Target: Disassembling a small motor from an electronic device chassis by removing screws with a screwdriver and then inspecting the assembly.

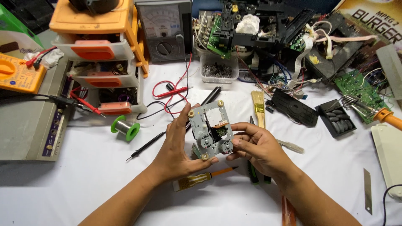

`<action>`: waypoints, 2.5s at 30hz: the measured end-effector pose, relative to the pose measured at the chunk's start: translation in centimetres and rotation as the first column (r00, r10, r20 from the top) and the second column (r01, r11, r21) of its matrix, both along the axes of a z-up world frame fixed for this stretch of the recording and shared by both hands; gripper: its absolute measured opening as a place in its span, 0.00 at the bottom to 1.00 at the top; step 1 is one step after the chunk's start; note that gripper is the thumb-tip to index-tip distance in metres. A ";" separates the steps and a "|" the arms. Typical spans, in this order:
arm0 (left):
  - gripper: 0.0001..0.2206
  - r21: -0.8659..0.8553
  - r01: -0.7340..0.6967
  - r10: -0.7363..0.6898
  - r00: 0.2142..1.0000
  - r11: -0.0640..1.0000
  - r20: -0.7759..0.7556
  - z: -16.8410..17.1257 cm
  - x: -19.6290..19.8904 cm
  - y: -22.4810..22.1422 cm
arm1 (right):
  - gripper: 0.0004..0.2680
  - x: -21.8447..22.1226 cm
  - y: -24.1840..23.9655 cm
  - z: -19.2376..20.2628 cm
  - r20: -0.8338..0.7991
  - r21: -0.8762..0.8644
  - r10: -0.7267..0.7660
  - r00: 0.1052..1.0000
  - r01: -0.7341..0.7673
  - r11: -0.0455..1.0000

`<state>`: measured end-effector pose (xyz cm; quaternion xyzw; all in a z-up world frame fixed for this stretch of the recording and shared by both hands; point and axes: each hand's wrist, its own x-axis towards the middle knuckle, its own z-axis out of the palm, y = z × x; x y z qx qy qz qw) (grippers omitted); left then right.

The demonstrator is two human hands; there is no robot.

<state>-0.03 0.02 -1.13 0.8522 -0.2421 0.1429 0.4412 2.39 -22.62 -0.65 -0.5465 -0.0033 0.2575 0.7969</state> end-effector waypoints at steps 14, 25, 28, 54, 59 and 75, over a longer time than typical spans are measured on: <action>0.31 0.003 -0.119 0.117 0.979 0.993 0.166 1.8 0.9 1.6 | 0.11 0.9 -0.3 0.4 0.136 0.050 -0.295 0.946 0.290 0.956; 0.14 -0.076 -0.160 0.174 0.951 0.984 0.256 2.6 2.2 2.9 | 0.09 1.5 -0.8 -0.7 0.143 0.091 -0.397 0.907 0.387 0.917; 0.17 -0.077 -0.224 0.236 0.940 0.972 0.245 2.5 2.2 3.1 | 0.09 1.5 -0.6 -0.4 0.120 0.084 -0.402 0.908 0.394 0.915; 0.07 -0.106 -0.253 0.264 0.958 0.962 0.114 1.2 2.4 3.7 | 0.09 1.3 -0.4 -0.6 0.201 0.091 -0.361 0.911 0.350 0.932; 0.12 -0.202 -0.127 0.145 0.987 0.971 0.076 1.5 2.4 3.4 | 0.11 0.9 0.4 -0.1 0.204 0.124 -0.436 0.877 0.419 0.900; 0.17 -0.087 -0.115 0.135 0.953 0.990 0.273 1.5 2.0 1.8 | 0.12 0.9 0.3 0.1 0.216 0.132 -0.420 0.882 0.400 0.907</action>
